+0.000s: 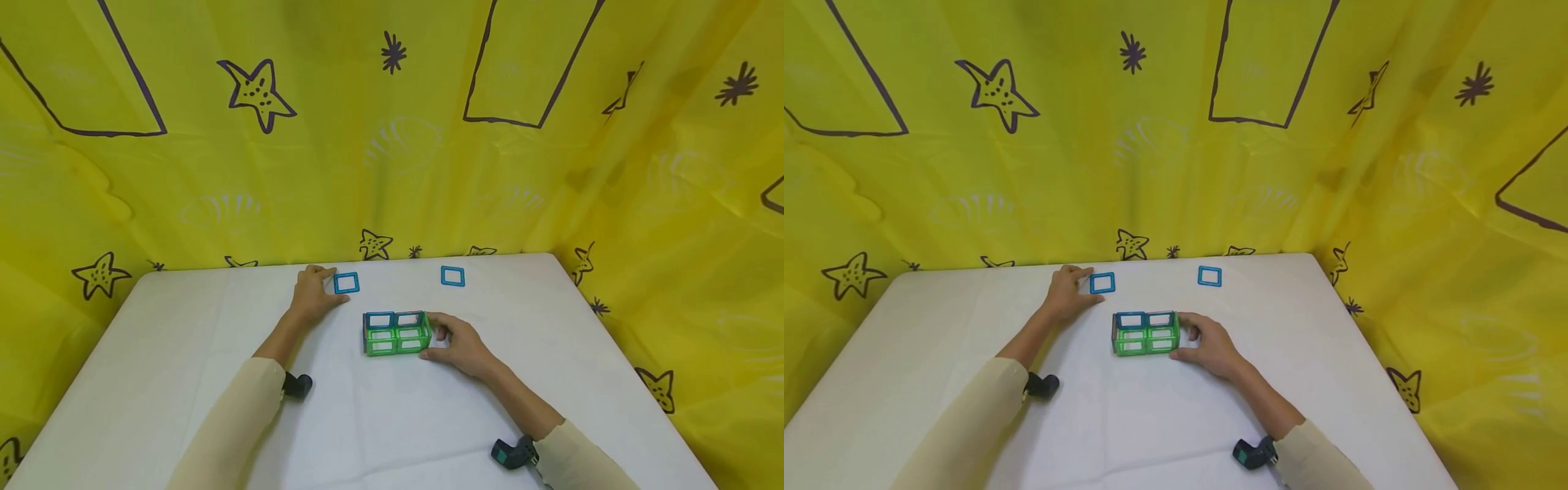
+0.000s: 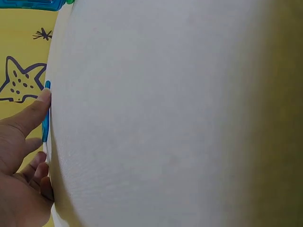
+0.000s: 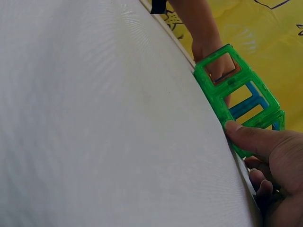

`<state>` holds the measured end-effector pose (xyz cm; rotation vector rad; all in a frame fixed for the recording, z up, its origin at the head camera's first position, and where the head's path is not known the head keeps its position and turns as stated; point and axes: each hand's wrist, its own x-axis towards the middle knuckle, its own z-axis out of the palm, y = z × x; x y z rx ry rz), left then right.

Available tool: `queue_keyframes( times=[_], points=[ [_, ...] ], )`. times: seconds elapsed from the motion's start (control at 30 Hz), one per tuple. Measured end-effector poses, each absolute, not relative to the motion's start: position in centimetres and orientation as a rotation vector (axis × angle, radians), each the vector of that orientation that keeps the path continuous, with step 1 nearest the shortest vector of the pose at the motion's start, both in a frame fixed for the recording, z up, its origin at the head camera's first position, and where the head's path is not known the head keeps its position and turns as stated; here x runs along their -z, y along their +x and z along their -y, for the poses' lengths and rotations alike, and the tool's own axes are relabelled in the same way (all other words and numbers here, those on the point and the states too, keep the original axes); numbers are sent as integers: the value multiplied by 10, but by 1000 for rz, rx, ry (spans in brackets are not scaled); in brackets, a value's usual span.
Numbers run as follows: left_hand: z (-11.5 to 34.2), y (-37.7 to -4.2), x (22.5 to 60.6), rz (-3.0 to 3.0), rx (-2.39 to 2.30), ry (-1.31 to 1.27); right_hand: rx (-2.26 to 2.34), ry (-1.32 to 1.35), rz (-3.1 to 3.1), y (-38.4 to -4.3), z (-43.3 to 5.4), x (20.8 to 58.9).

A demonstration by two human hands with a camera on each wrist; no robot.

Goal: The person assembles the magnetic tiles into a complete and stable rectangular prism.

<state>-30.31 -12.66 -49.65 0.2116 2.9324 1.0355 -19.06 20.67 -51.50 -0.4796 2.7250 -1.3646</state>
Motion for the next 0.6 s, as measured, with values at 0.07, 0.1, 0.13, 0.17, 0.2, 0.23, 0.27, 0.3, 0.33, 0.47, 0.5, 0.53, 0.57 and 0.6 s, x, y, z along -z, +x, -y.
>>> queue_keyframes(
  times=[0.07,0.1,0.13,0.17,0.2,0.23,0.27,0.3,0.33,0.47,0.5,0.53,0.57,0.6],
  points=[
    [126,-304,496,-2937,-1026,216,1360,-477,-2729,-190,-207,514],
    [126,-304,496,-2942,-1020,223,1357,-477,-2730,-190,-207,514],
    [126,-304,496,-2946,-1025,225,1354,-479,-2732,-190,-207,514],
    [126,-304,496,-2951,-1028,230,1355,-480,-2732,-190,-207,514],
    [127,-303,497,-2955,-1036,232,1357,-483,-2731,-190,-207,514],
    [127,-303,497,-2958,-1051,236,1360,-486,-2730,-190,-207,514],
    [128,-303,498,-2961,-1068,238,1363,-490,-2730,-189,-207,514],
    [128,-303,499,-2965,-1082,242,1366,-495,-2729,-189,-207,514],
    [128,-303,500,-2966,-1101,244,1367,-497,-2729,-189,-207,513],
    [129,-303,502,-2970,-1150,255,1370,-505,-2730,-189,-207,513],
    [129,-303,502,-2969,-1159,254,1368,-505,-2730,-189,-207,513],
    [129,-303,503,-2968,-1164,255,1367,-504,-2729,-190,-207,513],
    [129,-302,503,-2964,-1173,255,1368,-504,-2728,-190,-207,513],
    [129,-302,503,-2961,-1180,255,1365,-503,-2729,-190,-207,513]
  ],
)
